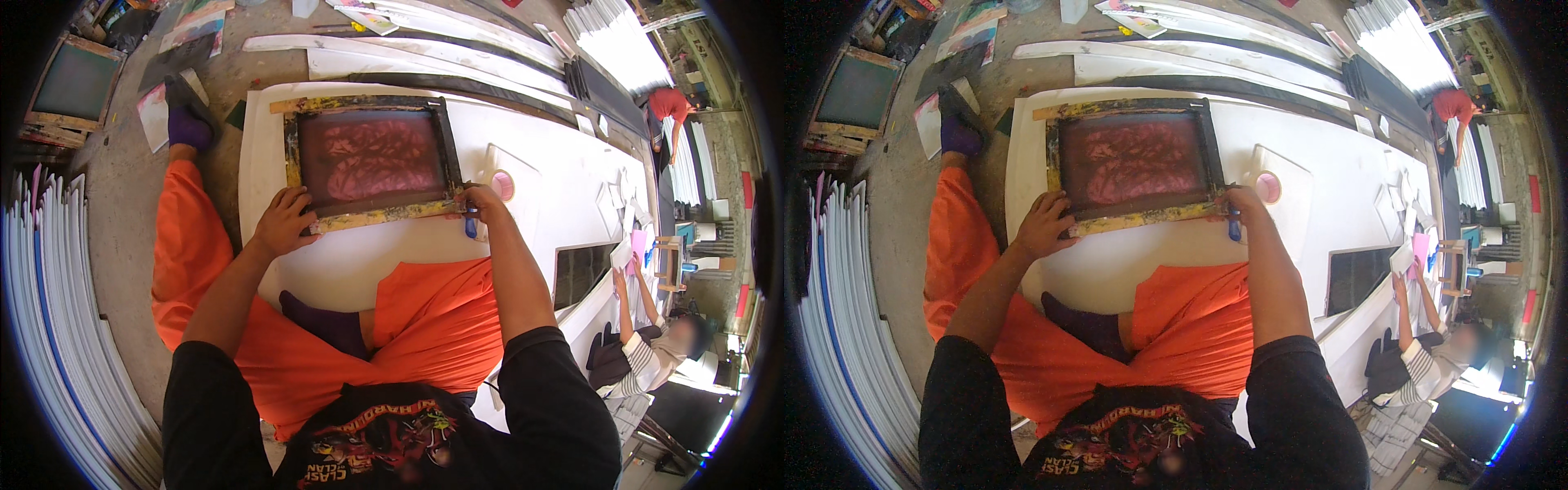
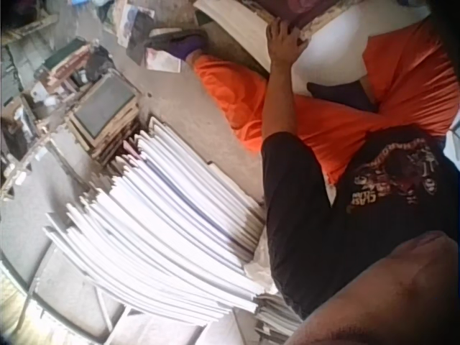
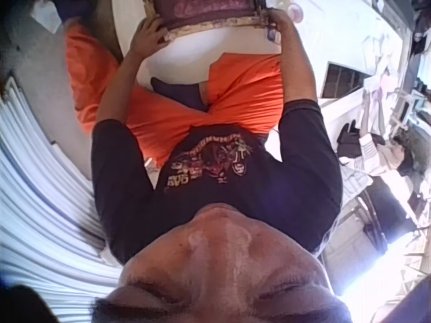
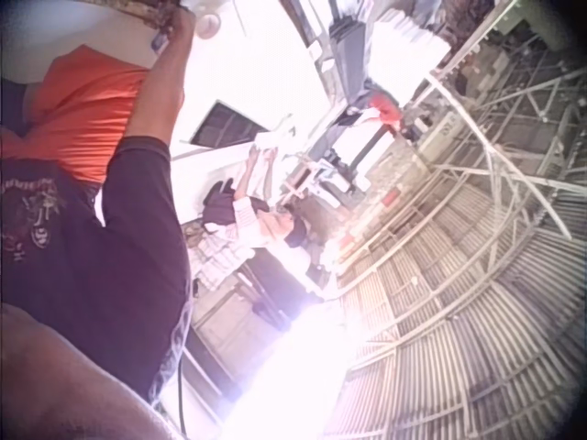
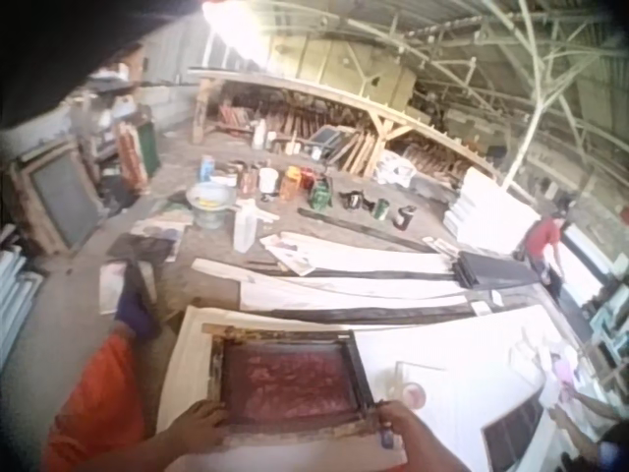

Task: The person sits cross-legged on the floor and applies masking tape to the edges of a rectangular screen frame. They repeatedly tear strips of tape and press them onto the frame's perimeter, smoothing them down with their fingers.

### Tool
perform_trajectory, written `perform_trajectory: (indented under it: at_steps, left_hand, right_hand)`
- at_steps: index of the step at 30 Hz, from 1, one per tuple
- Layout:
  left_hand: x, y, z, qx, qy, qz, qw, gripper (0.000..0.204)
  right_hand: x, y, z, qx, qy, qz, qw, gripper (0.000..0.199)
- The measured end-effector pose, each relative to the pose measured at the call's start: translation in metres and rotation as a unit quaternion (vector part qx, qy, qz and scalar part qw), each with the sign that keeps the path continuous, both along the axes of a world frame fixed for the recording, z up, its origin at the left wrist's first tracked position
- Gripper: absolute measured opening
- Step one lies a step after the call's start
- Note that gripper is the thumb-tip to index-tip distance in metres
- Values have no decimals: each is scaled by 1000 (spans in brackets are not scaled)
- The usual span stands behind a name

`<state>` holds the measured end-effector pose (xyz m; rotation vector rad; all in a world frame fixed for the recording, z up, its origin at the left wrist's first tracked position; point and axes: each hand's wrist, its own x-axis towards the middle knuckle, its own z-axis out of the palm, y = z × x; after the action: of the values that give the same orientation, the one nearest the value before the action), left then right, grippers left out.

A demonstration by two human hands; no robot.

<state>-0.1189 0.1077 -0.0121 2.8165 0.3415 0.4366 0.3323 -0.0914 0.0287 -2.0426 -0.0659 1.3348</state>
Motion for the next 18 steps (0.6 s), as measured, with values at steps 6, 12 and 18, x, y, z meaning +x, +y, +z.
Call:
perform_trajectory:
  at_steps: [6,12,18]
  left_hand:
    - [0,0,3,-8,3,5,1000,40]
    - [8,-3,1,-10,-15,0,1000,41]
    - [1,-3,4,-4,3,3,1000,41]
  right_hand:
    - [-11,-2,-18,90,-28,-185,978,22]
    - [17,-20,-69,39,-421,64,904,33]
    - [-44,5,-29,-98,-521,227,817,38]
